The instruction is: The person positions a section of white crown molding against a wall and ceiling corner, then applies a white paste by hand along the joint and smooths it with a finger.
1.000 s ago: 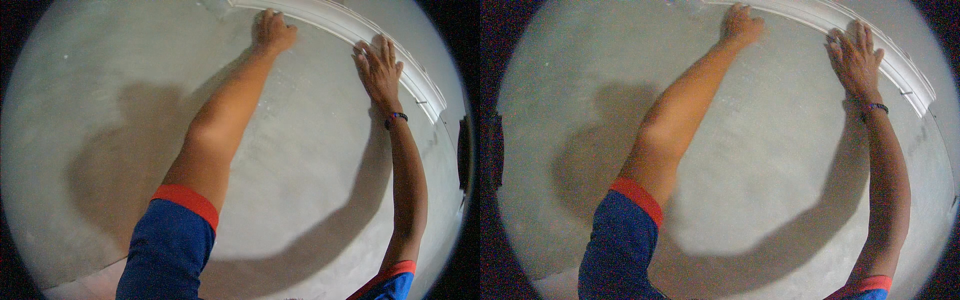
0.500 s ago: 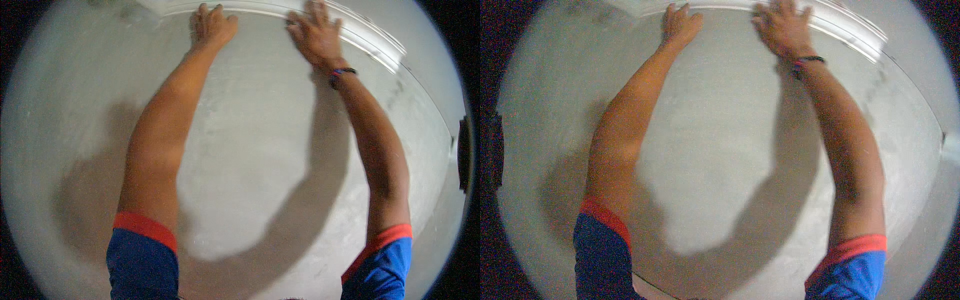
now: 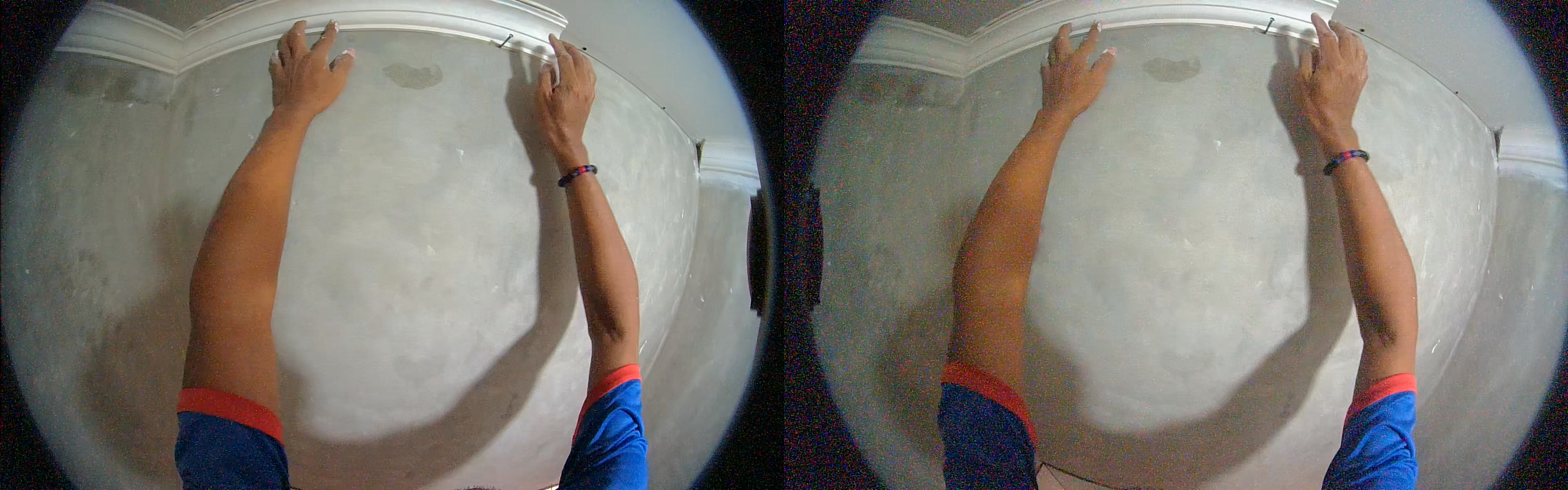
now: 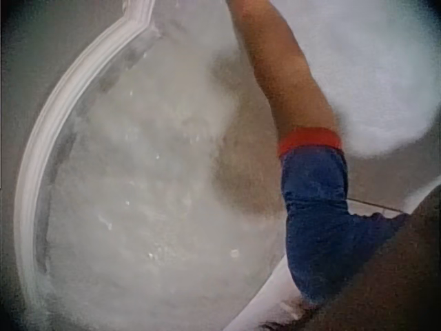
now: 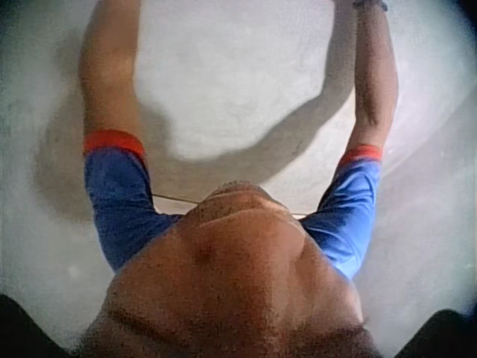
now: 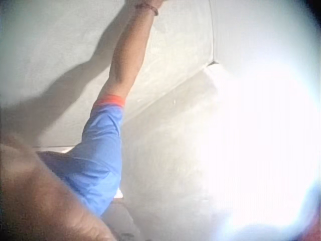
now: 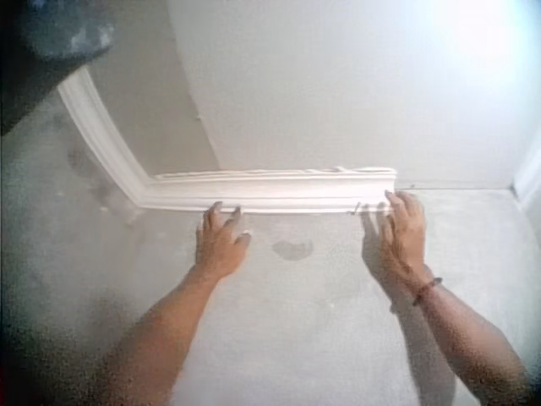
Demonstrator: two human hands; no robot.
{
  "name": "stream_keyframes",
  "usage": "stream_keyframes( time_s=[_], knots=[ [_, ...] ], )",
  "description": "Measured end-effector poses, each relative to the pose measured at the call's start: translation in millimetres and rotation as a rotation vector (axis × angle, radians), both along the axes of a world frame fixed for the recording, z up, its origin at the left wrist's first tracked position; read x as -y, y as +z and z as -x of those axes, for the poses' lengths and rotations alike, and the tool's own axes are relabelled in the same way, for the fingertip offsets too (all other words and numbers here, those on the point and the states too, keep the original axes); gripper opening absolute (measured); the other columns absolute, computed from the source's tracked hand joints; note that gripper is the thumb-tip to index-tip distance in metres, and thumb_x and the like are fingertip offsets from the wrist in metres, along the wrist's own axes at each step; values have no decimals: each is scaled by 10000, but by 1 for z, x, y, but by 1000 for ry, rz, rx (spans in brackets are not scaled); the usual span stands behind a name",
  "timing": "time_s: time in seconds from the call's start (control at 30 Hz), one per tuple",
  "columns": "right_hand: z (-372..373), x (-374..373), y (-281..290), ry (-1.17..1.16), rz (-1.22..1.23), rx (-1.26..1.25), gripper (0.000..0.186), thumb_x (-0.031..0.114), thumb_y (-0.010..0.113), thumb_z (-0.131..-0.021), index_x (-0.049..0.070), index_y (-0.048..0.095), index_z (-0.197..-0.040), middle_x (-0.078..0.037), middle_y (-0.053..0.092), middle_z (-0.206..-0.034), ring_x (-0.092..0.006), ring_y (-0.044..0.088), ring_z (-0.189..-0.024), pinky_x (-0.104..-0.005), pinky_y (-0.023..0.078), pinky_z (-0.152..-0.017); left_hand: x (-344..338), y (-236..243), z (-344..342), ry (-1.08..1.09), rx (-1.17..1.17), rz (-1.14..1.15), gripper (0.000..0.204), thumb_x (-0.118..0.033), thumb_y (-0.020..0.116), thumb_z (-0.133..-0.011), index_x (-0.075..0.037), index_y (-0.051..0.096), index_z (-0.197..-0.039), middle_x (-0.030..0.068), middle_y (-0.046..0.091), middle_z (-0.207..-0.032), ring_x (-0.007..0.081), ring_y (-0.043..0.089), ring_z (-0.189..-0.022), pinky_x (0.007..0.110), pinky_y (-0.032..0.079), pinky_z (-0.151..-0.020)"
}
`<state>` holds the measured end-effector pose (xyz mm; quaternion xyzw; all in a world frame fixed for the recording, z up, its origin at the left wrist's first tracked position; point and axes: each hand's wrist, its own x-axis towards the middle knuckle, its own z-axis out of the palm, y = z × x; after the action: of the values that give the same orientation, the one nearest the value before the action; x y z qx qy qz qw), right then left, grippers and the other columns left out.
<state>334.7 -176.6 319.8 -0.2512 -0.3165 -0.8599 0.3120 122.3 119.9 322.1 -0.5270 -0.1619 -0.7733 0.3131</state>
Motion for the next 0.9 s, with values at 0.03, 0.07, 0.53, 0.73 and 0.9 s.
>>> stream_keyframes(
  time_s=[0.03,0.07,0.53,0.73,0.9],
  knots=[
    [-10,8,0,-76,15,-32,382,128,598,-843,117,600,-1225,-155,578,-1189,-342,516,-1133,-469,406,-964,0,1,-2,2,1,-3,603,-513,541,-899,-247,430,-1428,200,276,-1485,383,290,-1369,579,284,-1060],
    [-18,9,4,-129,53,-32,367,142,592,-855,124,602,-1221,-148,571,-1202,-339,511,-1143,-464,405,-967,-2,1,-2,6,2,-5,603,-517,538,-900,-246,429,-1428,201,276,-1485,384,290,-1369,578,284,-1062],
    [-18,-9,5,-349,111,-313,420,369,398,-990,239,476,-1382,-96,447,-1390,-288,337,-1346,-567,289,-1060,-4,0,7,65,11,32,610,-545,492,-919,-248,402,-1444,195,245,-1502,381,271,-1378,581,275,-1073],
    [-11,-5,4,-358,144,-367,411,372,404,-986,243,488,-1367,-87,446,-1378,-285,328,-1350,-596,269,-1060,0,-2,13,43,-27,78,618,-548,475,-925,-248,377,-1457,190,228,-1509,364,227,-1401,575,237,-1100],
    [-4,-4,-1,-364,70,-239,426,321,515,-920,165,508,-1317,-103,558,-1225,-322,452,-1221,-530,360,-983,-1,-2,11,13,-73,122,620,-546,455,-934,-258,345,-1471,167,185,-1533,352,175,-1423,569,188,-1130]
  ],
)
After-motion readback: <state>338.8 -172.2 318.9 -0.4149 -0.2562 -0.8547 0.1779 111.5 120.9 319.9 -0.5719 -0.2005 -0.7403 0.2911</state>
